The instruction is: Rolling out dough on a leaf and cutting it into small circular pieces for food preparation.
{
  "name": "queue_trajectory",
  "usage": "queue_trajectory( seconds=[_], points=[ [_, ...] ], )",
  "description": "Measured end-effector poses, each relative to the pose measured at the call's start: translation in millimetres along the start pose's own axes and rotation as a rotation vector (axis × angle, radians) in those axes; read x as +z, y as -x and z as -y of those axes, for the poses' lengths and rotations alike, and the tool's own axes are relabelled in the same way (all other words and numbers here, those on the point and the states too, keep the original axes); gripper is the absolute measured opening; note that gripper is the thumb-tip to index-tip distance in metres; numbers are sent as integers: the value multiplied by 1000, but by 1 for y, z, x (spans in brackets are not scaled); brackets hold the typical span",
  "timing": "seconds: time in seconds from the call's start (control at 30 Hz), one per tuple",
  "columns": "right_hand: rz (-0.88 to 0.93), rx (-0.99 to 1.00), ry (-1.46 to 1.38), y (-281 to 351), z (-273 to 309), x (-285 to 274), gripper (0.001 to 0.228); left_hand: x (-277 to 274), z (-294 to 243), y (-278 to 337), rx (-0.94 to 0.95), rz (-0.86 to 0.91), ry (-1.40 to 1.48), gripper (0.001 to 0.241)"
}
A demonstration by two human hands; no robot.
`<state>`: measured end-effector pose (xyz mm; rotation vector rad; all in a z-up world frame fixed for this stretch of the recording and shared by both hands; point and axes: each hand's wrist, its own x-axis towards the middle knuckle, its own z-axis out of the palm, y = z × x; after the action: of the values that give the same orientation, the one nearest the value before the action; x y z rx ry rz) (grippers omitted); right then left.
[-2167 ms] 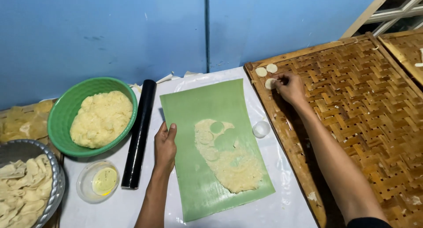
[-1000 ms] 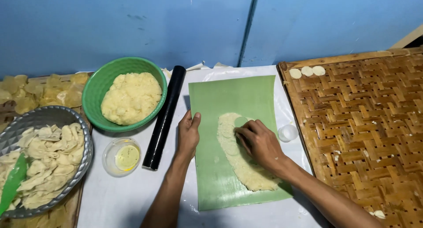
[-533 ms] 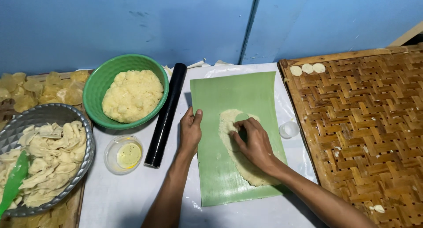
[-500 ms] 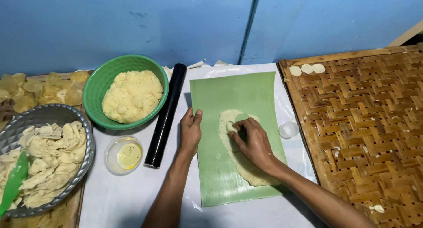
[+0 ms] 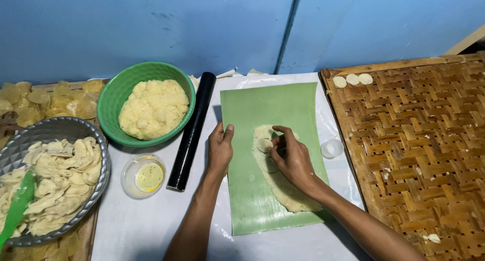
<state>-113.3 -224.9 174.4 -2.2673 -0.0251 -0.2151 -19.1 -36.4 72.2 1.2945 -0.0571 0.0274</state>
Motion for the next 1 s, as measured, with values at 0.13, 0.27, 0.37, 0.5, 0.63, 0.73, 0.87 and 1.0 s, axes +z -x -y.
queue_trajectory(
  seconds=[0.13,0.27,0.37,0.5,0.63,0.73,0.87,1.0],
  points=[
    [48,-39,141,-3,-11,2,28,-23,74,-23,6,-9,-12,39],
    [55,-11,147,3,-8,-2,13,-16,50,-16,0,-10,-22,40],
    [24,-15,153,7,-2,-10,12,-13,44,-14,14,-9,-10,41],
    [-2,24,158,6,-14,-17,16,1,2,0,30,-19,-19,43],
    [-31,61,82,-2,-53,-11,17,-13,35,-9,12,-19,-34,43],
    [-48,132,-73,-4,-47,-22,21,-12,31,-7,2,-22,-33,43],
    [-17,212,-443,-7,-30,-42,17,-2,1,-1,-8,-15,-48,41],
    [9,189,-439,-9,-49,-68,17,-16,36,-9,-27,-19,-15,38]
  ],
)
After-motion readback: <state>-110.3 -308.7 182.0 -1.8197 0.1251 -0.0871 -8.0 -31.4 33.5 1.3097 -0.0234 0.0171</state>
